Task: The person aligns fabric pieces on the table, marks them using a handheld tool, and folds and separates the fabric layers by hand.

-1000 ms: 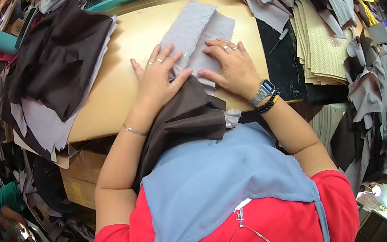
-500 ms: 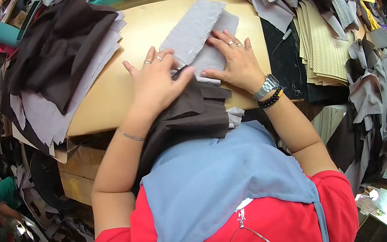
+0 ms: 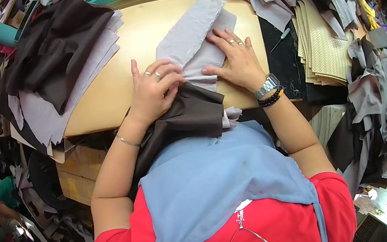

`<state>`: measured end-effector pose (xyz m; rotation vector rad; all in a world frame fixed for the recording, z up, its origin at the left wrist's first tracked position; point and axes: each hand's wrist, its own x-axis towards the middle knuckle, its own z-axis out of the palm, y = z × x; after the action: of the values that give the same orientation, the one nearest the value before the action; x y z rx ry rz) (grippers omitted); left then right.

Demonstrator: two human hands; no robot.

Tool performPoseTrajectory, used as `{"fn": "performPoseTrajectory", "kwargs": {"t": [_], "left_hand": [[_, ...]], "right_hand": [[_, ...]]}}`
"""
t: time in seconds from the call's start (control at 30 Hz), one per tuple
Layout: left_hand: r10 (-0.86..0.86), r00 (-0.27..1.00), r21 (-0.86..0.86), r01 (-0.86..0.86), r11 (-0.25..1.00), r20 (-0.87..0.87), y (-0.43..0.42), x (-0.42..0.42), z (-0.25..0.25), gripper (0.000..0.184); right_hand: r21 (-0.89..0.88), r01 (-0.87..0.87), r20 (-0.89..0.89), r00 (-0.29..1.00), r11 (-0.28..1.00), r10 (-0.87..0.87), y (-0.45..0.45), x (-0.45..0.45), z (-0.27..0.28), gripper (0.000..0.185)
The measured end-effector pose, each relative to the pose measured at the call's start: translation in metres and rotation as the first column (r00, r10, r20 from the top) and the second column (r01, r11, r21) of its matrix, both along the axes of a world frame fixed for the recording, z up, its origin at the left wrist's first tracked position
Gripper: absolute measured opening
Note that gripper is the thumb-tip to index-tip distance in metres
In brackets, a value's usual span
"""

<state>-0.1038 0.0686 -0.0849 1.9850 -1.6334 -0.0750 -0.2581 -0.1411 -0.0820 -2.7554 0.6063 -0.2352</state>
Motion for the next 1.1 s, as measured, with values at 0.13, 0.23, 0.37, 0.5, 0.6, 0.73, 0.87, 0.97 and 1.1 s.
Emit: {"fn": "performPoseTrajectory", "kwargs": {"t": [0.13,0.23,0.37,0.5,0.6,0.73,0.87,0.97,1.1], "left_hand": [[-0.002,0.983,-0.056,0.012,0.998,0.182,0.002,-0.002,-0.006,0.018],[0.004,0.991,-0.043,0.001,0.999,0.132,0.003,-0.002,0.003,0.011],[0.096,0.992,0.027,-0.094,0.995,-0.085,-0.002,-0.001,0.007,0.011],[0.250,0.967,0.203,-0.236,0.950,-0.045,-0.023,-0.007,0.006,0.027],[0.290,0.956,0.239,-0.292,0.926,0.045,-0.024,-0.006,0.005,0.061],[0.252,0.955,0.324,-0.291,0.900,0.158,-0.019,0.003,0.003,0.082],[0.265,0.954,0.304,-0.297,0.905,0.142,-0.017,0.003,0.003,0.084],[0.282,0.952,0.291,-0.305,0.907,0.118,-0.018,0.002,0.002,0.086],[0.279,0.954,0.270,-0.299,0.915,0.112,-0.020,0.002,-0.002,0.085]], "right_hand": [[0.005,0.005,0.002,1.000,1.000,-0.005,0.000,0.000,0.000,0.086],[0.003,-0.001,0.006,1.000,1.000,0.001,0.000,0.000,0.000,0.086],[-0.017,-0.007,-0.003,1.000,1.000,0.006,0.000,0.000,-0.002,0.088],[-0.094,-0.014,-0.007,1.000,0.995,0.013,0.004,0.000,-0.004,0.093],[-0.115,-0.044,-0.011,0.999,0.992,0.043,0.002,-0.003,-0.003,0.092],[-0.069,-0.068,0.000,0.998,0.995,0.068,-0.005,-0.007,0.007,0.083],[-0.166,0.151,0.188,0.975,0.975,-0.119,-0.053,-0.041,0.008,0.061],[-0.083,0.523,-0.005,0.851,0.849,-0.525,-0.078,-0.075,0.030,0.046],[-0.034,0.589,-0.093,0.802,0.807,-0.590,-0.093,-0.094,0.024,0.040]]}}
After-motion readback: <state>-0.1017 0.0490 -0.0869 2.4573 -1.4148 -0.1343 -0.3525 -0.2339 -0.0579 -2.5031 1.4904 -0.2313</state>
